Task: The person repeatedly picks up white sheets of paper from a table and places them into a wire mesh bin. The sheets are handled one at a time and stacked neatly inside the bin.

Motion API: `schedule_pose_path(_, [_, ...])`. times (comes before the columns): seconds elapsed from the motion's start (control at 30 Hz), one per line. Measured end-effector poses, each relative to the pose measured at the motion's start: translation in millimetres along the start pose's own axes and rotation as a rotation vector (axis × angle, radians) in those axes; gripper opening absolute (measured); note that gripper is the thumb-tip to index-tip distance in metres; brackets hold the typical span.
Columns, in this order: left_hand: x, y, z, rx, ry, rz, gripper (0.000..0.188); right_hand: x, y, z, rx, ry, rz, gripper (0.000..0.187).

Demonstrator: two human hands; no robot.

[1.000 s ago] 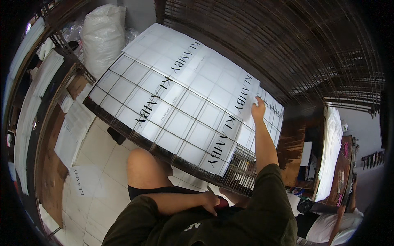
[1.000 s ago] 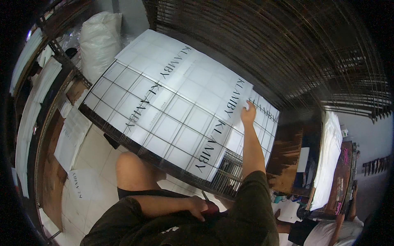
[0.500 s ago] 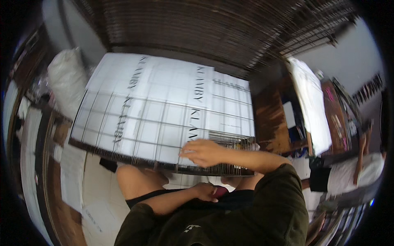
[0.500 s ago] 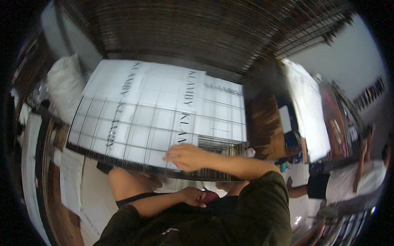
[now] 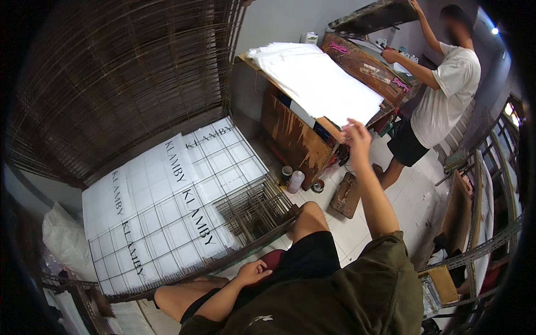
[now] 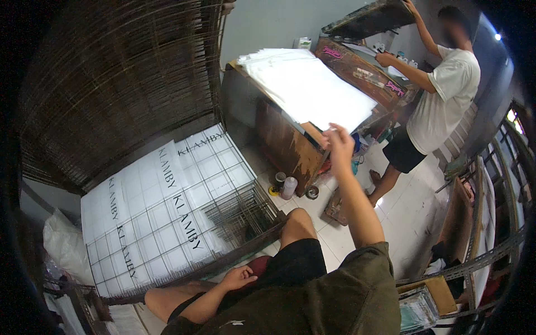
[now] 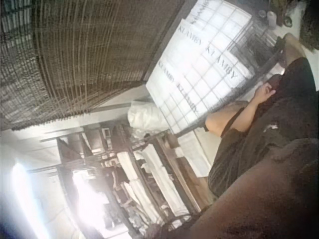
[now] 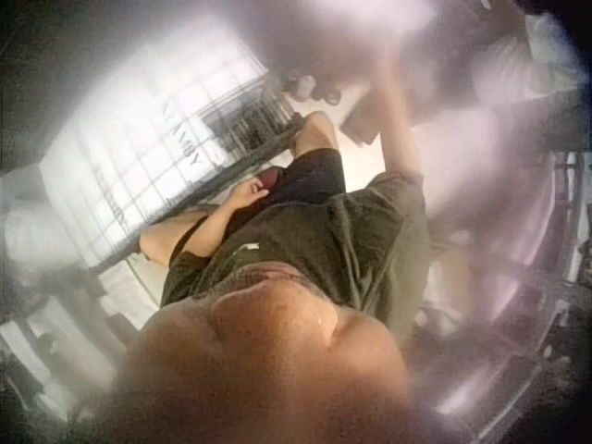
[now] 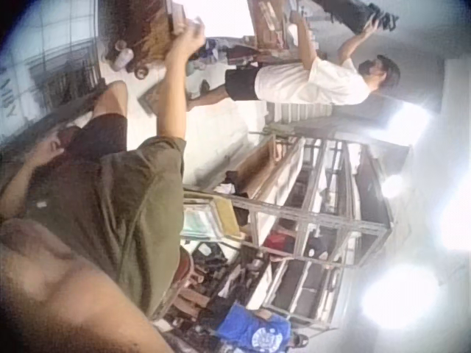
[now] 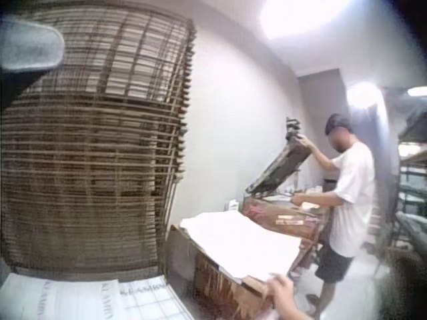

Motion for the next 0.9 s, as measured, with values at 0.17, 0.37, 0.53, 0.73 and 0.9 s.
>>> schedule_pose_path(0.17, [-9.2, -10.6, -11.3, -0.081, 0.023, -0.077, 0.043, -30.9, 118.4, -78.1, -0.264, 0.26, 0.255, 0.065])
schedule_pose_path(0.37, [-22.6, -25.6, -38.4, -0.215, -0.135, -0.156, 0.034, -36.2, 186.8, -107.7, -0.32, 0.535, 0.375, 0.098])
schedule_pose_path(0.53, [-39.0, -27.4, -57.3, -0.335, -0.274, -0.147, 0.029, -32.3, 194.4, -102.0, -0.349, 0.649, 0.522, 0.094])
schedule_pose_path(0.73, [-64.0, -18.0, -51.1, -0.329, -0.372, -0.094, 0.028, -83.0, 210.4, -114.1, -0.411, 0.432, 0.519, 0.043])
schedule_pose_path(0.9, [-151.2, 31.5, -67.1, -0.184, -0.237, 0.069, 0.031, -72.4, 141.3, -85.2, -0.269, 0.514, 0.447, 0.036])
Point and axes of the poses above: each hand's wrist, its own y-axis towards the middle knuckle, its own z-axis out of the palm, x = y × z, the point moved 7 cm from there along y, towards the middle knuckle, and after that the axes turned 13 degrees about -x, right-handed, at the moved point
